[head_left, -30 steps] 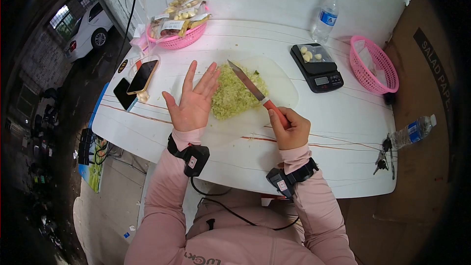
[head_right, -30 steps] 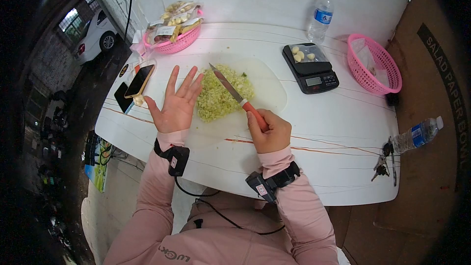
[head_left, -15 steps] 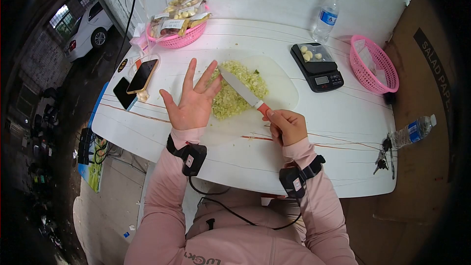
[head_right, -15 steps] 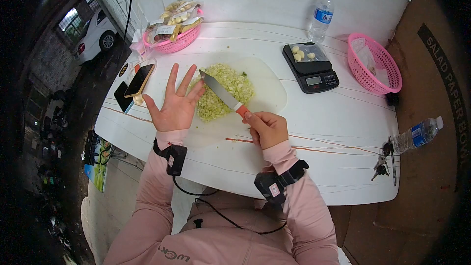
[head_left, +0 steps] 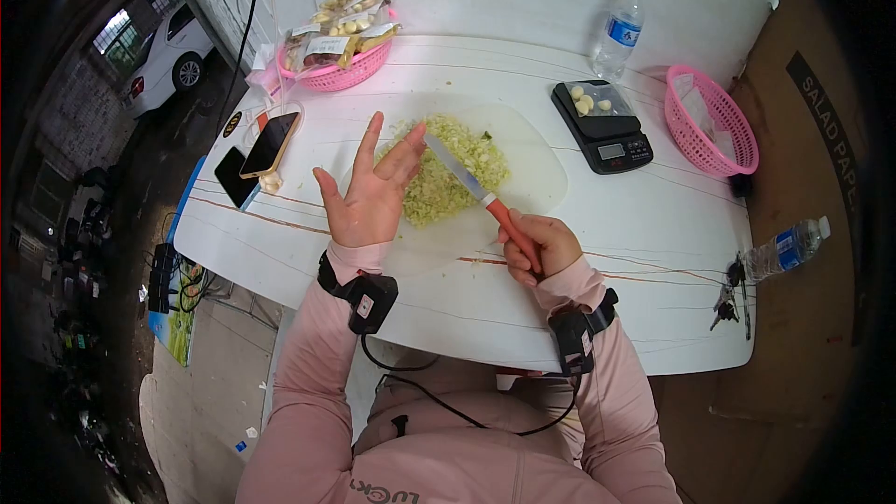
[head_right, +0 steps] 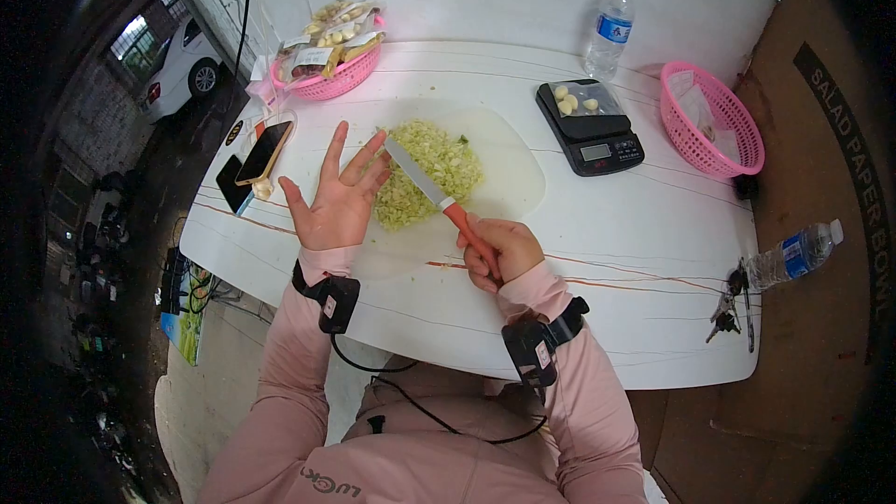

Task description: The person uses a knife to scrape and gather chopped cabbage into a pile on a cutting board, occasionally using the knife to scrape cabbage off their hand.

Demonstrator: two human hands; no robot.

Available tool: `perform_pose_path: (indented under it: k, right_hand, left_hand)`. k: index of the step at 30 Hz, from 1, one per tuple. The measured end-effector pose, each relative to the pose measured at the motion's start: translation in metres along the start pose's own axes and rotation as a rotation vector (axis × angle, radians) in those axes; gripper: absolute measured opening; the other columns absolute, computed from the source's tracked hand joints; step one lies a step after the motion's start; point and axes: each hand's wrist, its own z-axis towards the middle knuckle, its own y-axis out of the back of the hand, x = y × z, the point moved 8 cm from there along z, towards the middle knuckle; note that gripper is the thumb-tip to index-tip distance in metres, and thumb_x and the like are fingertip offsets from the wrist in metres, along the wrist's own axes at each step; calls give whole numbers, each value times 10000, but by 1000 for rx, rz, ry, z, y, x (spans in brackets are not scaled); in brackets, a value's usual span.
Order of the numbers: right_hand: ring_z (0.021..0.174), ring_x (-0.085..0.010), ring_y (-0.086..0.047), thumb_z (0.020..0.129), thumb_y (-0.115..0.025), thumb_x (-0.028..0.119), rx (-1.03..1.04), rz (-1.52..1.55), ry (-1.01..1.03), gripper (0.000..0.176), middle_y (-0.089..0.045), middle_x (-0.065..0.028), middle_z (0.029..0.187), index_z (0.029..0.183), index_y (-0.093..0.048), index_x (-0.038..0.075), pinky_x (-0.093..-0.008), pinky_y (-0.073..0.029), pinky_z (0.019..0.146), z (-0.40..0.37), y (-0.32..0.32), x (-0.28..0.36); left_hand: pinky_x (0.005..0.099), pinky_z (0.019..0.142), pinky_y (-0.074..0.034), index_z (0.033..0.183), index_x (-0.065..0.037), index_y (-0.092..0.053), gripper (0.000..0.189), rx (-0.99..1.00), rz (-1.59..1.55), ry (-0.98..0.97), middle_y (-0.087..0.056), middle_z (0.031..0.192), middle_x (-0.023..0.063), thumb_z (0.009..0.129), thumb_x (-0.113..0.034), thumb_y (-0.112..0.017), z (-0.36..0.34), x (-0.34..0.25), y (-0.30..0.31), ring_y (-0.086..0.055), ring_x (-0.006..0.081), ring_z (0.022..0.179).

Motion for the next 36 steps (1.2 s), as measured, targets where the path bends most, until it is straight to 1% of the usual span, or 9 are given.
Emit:
perform_pose_path:
  k: [20,23,25,26,28,29,30,32,36]
  right_hand:
    - [363,-138,-342,1004,-469,343,55,89,77,391,-415,-50,512,860,-557,-10,-261,-267,352,3,6,4]
    - [364,-130,-339,994,-499,318,38,75,98,365,-416,-47,513,872,-568,-18,-262,-270,352,2,4,7]
    - [363,-127,-348,988,-519,298,10,55,110,344,-434,-43,520,877,-589,-19,-257,-273,352,0,3,9]
    - [363,-124,-357,982,-538,277,-19,36,121,322,-451,-39,527,882,-610,-20,-251,-275,351,0,4,10]
    - [387,-127,-399,975,-561,249,-72,-56,174,293,-492,-38,556,897,-633,-25,-245,-305,376,1,9,11]
    - [412,-130,-442,967,-584,220,-125,-149,226,265,-533,-38,584,913,-656,-29,-239,-334,400,1,14,13]
    - [412,-130,-442,967,-584,220,-126,-149,225,265,-533,-38,584,913,-656,-29,-239,-334,400,5,17,5]
    - [488,-161,-528,943,-622,184,-361,-516,614,210,-603,-71,644,950,-682,-17,-258,-400,474,-2,23,20]
    - [549,-196,-570,915,-652,168,-507,-973,805,188,-630,-112,689,987,-681,-3,-292,-440,534,-24,-1,42]
  left_hand:
    - [410,1128,-232,1550,-75,-108,1060,-5,69,-32,-272,1523,292,834,-834,-293,1,1,4,-285,386,1411]
    - [410,1119,-257,1539,-50,-137,990,-3,192,-86,-317,1505,275,885,-773,-306,2,1,13,-319,360,1403]
    - [410,1120,-274,1513,-10,-214,806,19,751,-241,-378,1477,241,977,-594,-362,-1,-7,10,-361,318,1387]
    - [410,1120,-274,1513,-10,-214,806,18,751,-241,-378,1477,241,977,-594,-362,-2,-5,11,-361,318,1387]
    - [406,1128,-277,1472,23,-304,626,54,1097,-330,-429,1447,206,1019,-398,-402,-8,-7,-3,-398,289,1364]
    - [400,1139,-262,1448,21,-356,517,37,1089,-337,-445,1436,197,1023,-267,-412,-8,-7,-4,-401,287,1359]
    - [400,1139,-262,1448,21,-356,517,37,1088,-335,-445,1436,197,1023,-267,-412,-8,-6,-3,-401,287,1359]
    - [382,1095,-334,1395,29,-428,467,-79,995,-337,-518,1369,187,993,-201,-489,-8,-8,8,-482,291,1287]
    - [381,1116,-299,1420,19,-395,455,-124,1036,-280,-484,1401,182,997,-145,-433,-7,-8,18,-437,272,1332]
